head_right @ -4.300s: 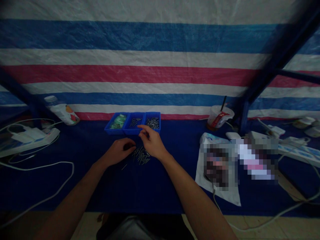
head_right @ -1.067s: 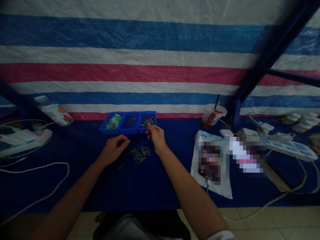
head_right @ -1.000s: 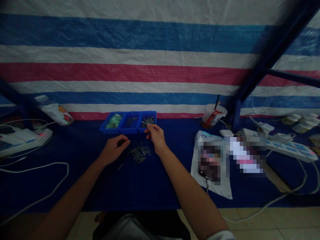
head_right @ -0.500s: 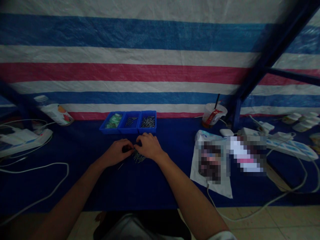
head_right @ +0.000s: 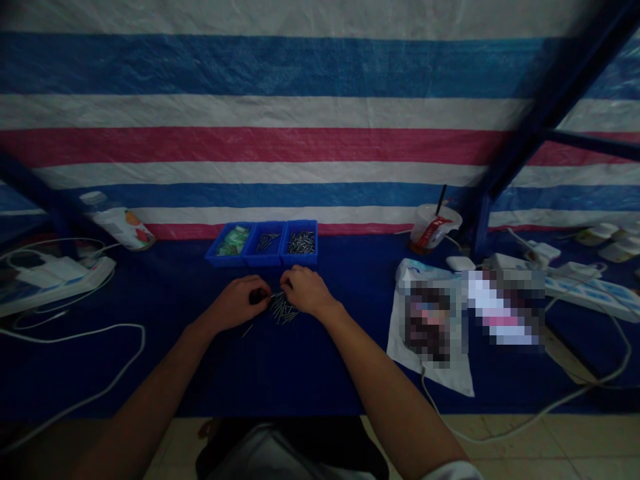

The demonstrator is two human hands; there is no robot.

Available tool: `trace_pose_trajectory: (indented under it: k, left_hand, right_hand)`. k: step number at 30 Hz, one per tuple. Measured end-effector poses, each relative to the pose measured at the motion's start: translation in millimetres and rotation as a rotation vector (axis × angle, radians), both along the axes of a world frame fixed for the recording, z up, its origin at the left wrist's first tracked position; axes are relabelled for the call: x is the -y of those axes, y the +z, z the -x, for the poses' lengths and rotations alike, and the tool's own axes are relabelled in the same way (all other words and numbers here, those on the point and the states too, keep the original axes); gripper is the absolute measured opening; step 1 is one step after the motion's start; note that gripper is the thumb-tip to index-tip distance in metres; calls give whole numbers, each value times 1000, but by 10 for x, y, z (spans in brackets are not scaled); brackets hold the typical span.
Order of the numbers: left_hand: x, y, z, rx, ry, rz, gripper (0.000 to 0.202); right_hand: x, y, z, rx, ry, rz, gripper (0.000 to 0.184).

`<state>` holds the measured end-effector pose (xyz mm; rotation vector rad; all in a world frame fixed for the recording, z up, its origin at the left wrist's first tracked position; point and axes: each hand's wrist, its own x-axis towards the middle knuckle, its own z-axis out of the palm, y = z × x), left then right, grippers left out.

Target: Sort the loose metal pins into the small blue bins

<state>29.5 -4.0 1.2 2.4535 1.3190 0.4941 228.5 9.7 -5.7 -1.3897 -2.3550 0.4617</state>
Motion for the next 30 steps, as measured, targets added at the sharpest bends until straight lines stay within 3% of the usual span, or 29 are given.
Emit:
trace_pose_trajectory:
  k: [13,18,21,26,30]
  left_hand:
    - [-28,-22,31,3,49,8,14]
    - [-57,-31,45,128,59,9,15]
    - [-57,-30,48,184,68,23,16]
    - [-54,-41,48,174,47,35,17]
    - [-67,-18,68,147,109,3,19]
  right_hand:
    - [-13,-42,-15,-66,81,-16,12]
    - [-56,-10,20,-264,47,6,9]
    - [-76,69,22,-481,-9,114,11]
    - [-89,212,-47,-907,-36,433,17]
    - [-110,246,-108,-1146,-188,598,29]
